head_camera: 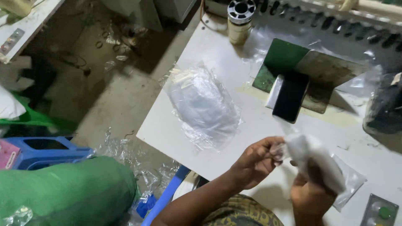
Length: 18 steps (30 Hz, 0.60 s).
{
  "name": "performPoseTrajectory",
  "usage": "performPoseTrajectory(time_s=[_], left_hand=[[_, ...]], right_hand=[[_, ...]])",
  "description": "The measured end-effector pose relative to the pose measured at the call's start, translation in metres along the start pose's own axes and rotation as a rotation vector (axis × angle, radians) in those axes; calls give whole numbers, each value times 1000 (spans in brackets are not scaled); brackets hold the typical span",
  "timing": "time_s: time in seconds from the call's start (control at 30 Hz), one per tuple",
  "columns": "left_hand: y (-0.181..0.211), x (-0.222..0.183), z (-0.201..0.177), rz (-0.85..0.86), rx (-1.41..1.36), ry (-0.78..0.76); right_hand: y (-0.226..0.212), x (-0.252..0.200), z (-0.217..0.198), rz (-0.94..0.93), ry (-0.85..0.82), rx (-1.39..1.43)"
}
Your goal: Packaging small items into plastic bags and operating a sealing machine
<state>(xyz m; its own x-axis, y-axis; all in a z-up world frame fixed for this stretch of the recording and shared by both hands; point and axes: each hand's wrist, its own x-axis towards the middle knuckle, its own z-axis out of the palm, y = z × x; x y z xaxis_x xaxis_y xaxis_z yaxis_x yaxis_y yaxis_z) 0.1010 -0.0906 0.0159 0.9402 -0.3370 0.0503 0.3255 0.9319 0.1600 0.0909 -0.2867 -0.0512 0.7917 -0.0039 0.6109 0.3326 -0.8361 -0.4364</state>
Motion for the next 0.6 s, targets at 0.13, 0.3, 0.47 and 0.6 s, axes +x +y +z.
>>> performPoseTrajectory(time_s=[0.13,0.3,0.47,0.6], left_hand=[[19,9,45,332,868,81],[16,5,66,478,1582,-150],[16,19,21,801,1965,-362],[0,1,-7,782,2141,-580]], right_hand=[[-71,57,-40,193,-27,747],[-80,75,-31,301,-57,589],[-83,42,-19,471,-283,651],[-16,10,3,1268,-89,1491]])
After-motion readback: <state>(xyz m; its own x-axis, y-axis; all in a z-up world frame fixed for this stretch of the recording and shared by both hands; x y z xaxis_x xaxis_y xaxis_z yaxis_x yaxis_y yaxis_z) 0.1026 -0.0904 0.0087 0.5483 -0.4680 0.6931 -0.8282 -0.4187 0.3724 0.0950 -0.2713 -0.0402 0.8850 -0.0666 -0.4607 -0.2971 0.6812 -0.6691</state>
